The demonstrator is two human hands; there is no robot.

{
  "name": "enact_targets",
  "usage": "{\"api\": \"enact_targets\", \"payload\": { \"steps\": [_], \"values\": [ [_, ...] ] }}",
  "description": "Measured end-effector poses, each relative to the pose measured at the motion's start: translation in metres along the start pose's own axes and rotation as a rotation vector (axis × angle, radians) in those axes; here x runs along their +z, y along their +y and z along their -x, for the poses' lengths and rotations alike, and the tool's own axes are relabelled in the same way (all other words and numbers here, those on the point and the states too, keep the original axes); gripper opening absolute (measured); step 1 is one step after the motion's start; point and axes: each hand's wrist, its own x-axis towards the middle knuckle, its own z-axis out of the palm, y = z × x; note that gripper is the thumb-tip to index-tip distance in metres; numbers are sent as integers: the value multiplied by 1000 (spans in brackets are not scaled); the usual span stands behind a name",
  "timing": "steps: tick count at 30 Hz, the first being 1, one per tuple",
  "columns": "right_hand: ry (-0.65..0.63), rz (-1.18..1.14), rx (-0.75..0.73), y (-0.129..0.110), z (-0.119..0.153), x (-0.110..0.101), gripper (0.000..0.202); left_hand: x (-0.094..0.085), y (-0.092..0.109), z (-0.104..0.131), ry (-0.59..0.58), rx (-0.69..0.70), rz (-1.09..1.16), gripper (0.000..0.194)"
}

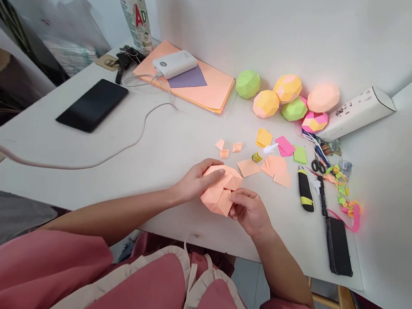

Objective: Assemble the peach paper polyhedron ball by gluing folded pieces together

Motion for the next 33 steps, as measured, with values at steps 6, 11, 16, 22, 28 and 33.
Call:
{"api": "enact_targets", "payload": {
  "steps": [6,11,16,22,28,33],
  "values": [
    [-3,10,-32,0,1,-1,22,-1,1,-1,-15,-53,51,71],
    [-11,10,-58,0,2,-1,23,0,1,-1,-9,-78,63,67],
    [-15,32,-115,1,3,0,21,0,0,-2,-8,-55,52,57],
    [2,84,-197,3,4,2,19,0,3,-1,-18,-56,48,49],
    [2,109,-229,3,4,2,19,1,4,0,-104,-54,110,57],
    [-5,145,-246,4,5,1,20,2,3,0,-53,-80,117,57]
  ]
}}
